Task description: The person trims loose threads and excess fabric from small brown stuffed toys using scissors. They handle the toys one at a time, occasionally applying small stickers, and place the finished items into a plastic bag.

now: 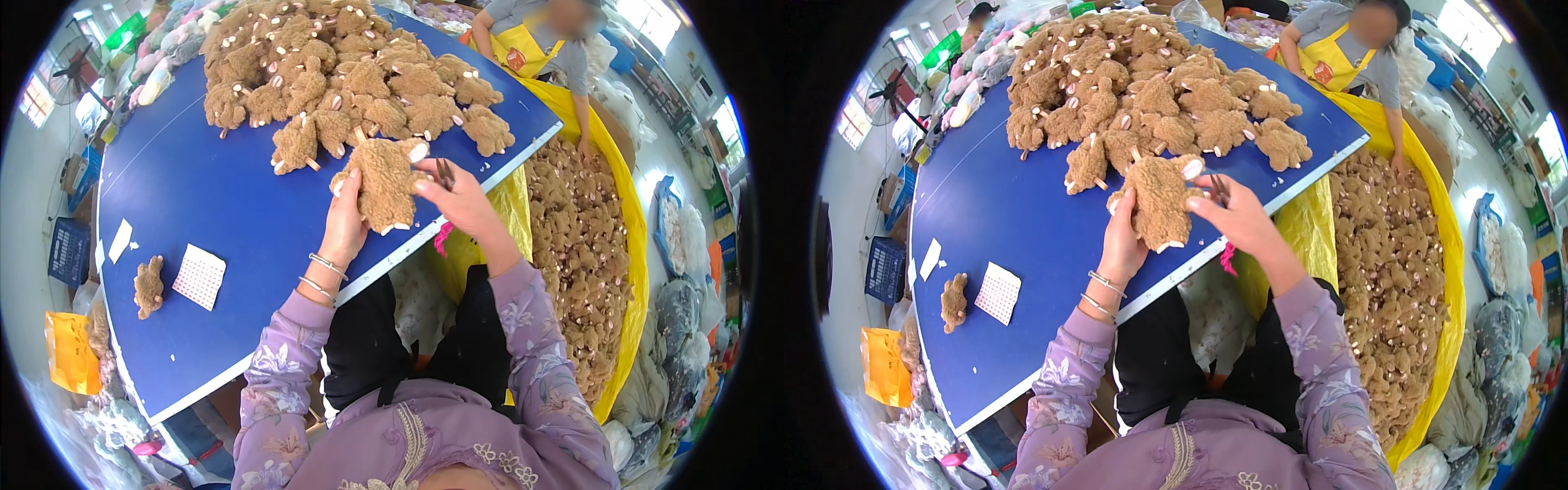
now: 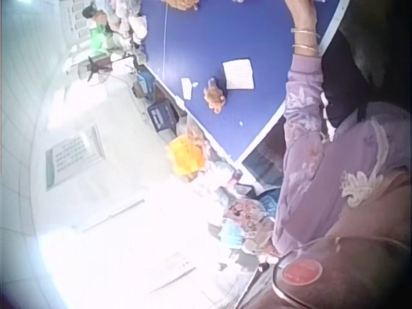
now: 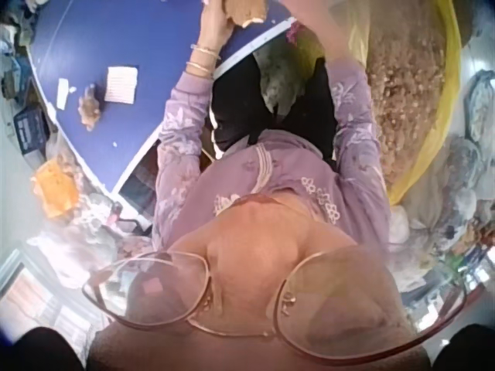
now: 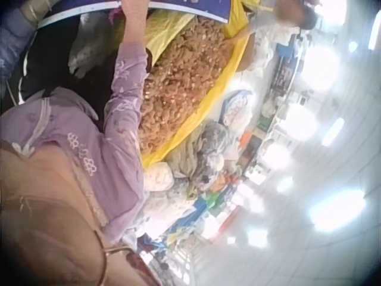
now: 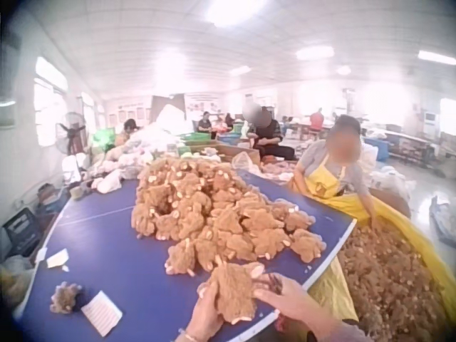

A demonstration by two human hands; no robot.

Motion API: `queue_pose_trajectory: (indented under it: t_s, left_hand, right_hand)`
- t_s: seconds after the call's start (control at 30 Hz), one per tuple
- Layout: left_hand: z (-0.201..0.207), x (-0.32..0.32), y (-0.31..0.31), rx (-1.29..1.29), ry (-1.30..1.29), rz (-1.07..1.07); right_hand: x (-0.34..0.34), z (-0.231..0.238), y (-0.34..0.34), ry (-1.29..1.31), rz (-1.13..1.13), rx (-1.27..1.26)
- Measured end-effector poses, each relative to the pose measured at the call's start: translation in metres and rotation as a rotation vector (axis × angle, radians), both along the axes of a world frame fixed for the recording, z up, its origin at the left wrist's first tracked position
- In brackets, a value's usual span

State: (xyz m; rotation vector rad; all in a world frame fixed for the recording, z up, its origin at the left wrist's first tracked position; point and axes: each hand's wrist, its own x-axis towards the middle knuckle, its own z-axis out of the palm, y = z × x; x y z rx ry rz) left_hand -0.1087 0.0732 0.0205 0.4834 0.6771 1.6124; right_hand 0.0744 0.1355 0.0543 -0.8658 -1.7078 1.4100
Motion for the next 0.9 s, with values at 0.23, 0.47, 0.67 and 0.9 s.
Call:
queue_pose_trajectory:
  t_s: [0.23, 0.47, 0.67, 0.9]
  left_hand:
    - [0.001, -0.003, 0.003, 0.011, 0.394, -0.027]
    - [0.001, 0.009, 0.01, 0.001, 0.215, 0.054]
    - [0.004, 0.005, 0.012, -0.009, 0.182, 0.113]
    - [0.002, 0.01, 0.012, 0.006, 0.246, 0.024]
  right_hand:
    - [-0.019, -0.017, 0.009, 0.088, -0.078, -0.06]
    - [-0.005, -0.022, 0.018, 0.162, -0.168, -0.212]
    - [0.009, -0.022, 0.02, 0.255, -0.131, -0.041]
    - [0.008, -0.032, 0.013, 0.154, -0.044, 0.041]
